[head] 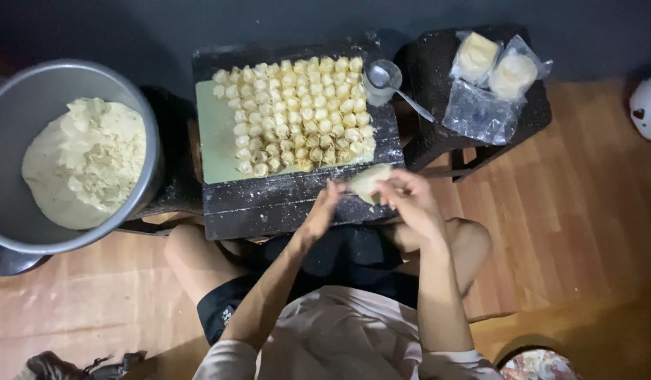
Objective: A person is preparing small filled pastries by kneading dough, adding filling with a spoon, rolling them into balls, and arranging them on a tray.
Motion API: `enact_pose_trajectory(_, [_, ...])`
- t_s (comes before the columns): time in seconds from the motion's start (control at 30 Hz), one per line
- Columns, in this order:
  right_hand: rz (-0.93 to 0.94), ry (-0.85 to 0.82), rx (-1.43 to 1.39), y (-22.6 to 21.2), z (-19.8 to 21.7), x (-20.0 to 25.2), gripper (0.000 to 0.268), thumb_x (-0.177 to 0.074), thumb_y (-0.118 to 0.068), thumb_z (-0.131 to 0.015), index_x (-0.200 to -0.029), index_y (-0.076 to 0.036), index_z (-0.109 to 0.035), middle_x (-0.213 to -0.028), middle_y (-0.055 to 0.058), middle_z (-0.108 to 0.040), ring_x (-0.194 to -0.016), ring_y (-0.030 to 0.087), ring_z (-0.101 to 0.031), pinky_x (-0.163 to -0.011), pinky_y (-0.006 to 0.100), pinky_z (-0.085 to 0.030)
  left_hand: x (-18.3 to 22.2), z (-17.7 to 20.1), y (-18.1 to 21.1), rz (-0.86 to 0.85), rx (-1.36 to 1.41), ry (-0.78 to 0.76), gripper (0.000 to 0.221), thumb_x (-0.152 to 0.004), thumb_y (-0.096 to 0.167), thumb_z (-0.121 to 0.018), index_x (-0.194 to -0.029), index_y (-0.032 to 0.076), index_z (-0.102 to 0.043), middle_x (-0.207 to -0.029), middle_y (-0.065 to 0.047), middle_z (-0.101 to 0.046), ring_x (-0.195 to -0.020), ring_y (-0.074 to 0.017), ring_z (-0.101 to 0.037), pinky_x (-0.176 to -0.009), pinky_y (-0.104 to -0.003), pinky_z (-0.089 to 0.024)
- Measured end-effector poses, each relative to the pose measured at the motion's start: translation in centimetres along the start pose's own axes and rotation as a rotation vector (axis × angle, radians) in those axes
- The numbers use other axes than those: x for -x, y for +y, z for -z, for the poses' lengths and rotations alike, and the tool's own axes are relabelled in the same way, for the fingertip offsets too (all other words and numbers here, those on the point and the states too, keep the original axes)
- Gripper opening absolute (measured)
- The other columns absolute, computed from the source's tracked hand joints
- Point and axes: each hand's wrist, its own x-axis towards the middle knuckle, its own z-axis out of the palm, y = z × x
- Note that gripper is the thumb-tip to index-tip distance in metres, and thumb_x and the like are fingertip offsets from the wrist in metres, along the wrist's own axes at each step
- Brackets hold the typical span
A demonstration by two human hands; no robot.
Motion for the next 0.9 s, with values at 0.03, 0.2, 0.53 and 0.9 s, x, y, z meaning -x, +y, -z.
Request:
enact_pose_trajectory(0.03, [-0.006,-0.011,0.000,-0.7,-0.6,0.0,0.015,-0.094,-0.017,-0.076,-0.105,-0.007,-0.074,-0.067,0.007,-0.067,-0.054,0.008,-0.057,-0.048,0.019,-0.045,-0.2,-0.1,-0.2,0.006,0.005,0.010,0.092,-0.103,0.071,-0.021,-0.154,-0.003,-0.038,-0.149,-0.034,-0.045,-0.145,-0.0479,-0.038,-0.122,-0.059,-0.026])
enact_pose_trajectory(0.2, [-0.046,-0.130,-0.011,0.1,-3.4,-0.9,0.010,-0.093,-0.003,-0.071,-0.101,-0.006,-0.074,-0.073,0.004,-0.068,-0.056,0.007,-0.057,-0.046,0.019,-0.048,2.3,0.3,3.6,-0.061,0.748,0.228,0.027,-0.101,0.019,-0.068,-0.115,-0.004,-0.070,-0.078,-0.016,-0.074,-0.055,-0.0180,-0.064,-0.049,-0.033,-0.049])
enact_pose_trajectory(0.53, [-0.165,0.324,-0.880,2.8,-1.4,-11.4,0.021,-0.100,-0.025,-0.072,-0.118,-0.025,-0.062,-0.085,0.006,-0.072,-0.060,0.015,-0.061,-0.049,0.020,-0.043,6.1,1.6,4.2,-0.148,0.785,0.256,0.034,-0.094,-0.004,-0.064,-0.128,-0.005,-0.065,-0.098,-0.020,-0.075,-0.087,-0.0240,-0.074,-0.085,-0.041,-0.062])
enact_pose_trajectory(0.9, [0.086,0.608,-0.574,3.7,1.9,-18.1,0.027,-0.109,-0.025,-0.041,-0.116,-0.011,-0.063,-0.080,0.013,-0.074,-0.057,0.015,-0.057,-0.047,0.024,-0.044,9.0,1.9,8.0,-0.108,1.140,0.234,0.041,-0.098,0.013,-0.060,-0.137,0.000,-0.059,-0.121,-0.020,-0.072,-0.108,-0.0316,-0.071,-0.094,-0.050,-0.060])
